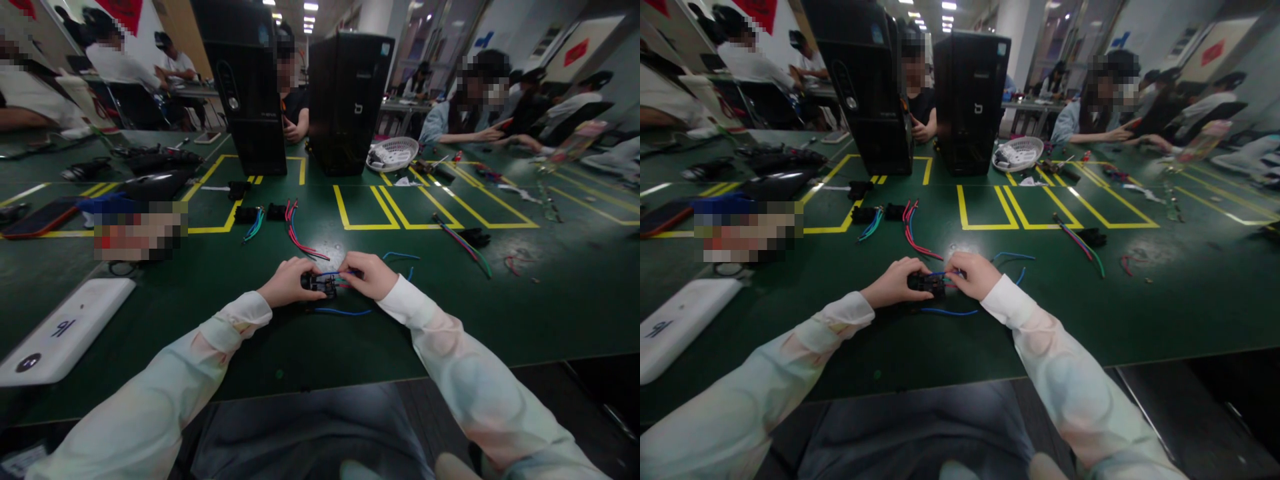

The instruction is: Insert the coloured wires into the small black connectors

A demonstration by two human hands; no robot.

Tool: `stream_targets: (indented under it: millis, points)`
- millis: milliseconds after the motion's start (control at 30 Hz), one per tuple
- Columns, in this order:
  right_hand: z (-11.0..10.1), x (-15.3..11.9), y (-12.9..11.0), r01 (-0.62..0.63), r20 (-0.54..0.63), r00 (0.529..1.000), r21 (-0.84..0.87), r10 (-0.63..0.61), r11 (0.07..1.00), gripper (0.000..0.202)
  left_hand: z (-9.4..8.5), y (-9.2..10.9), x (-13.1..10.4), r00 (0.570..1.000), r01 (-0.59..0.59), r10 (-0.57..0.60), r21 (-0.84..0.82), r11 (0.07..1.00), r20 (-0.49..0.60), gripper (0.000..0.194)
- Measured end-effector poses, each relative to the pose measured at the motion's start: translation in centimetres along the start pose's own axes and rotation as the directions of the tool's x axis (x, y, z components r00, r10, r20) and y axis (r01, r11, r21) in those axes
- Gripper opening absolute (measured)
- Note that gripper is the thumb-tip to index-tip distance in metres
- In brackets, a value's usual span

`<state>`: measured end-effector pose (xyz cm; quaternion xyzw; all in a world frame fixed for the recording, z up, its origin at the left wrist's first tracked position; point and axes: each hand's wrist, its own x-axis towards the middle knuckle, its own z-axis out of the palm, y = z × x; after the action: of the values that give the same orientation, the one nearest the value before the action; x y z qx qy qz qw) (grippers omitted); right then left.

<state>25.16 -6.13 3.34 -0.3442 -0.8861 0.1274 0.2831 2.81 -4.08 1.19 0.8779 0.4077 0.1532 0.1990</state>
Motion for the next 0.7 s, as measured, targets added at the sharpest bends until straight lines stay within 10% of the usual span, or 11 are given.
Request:
stream_targets:
  millis: [333,700]
  points:
    - [1.8,0.7,1.6,-0.139,-0.143,0.982,-0.072,0.128,0.988,0.011,0.0,0.4,0.1,0.999,-0.015,0.015,-0.001,1.000,0.029,0.042]
    - [0.2,0.4,0.4,0.017,0.009,1.000,0.033,-0.017,0.999,0.007,0.1,-0.1,0.1,1.000,0.010,-0.009,0.001,1.000,-0.013,0.043]
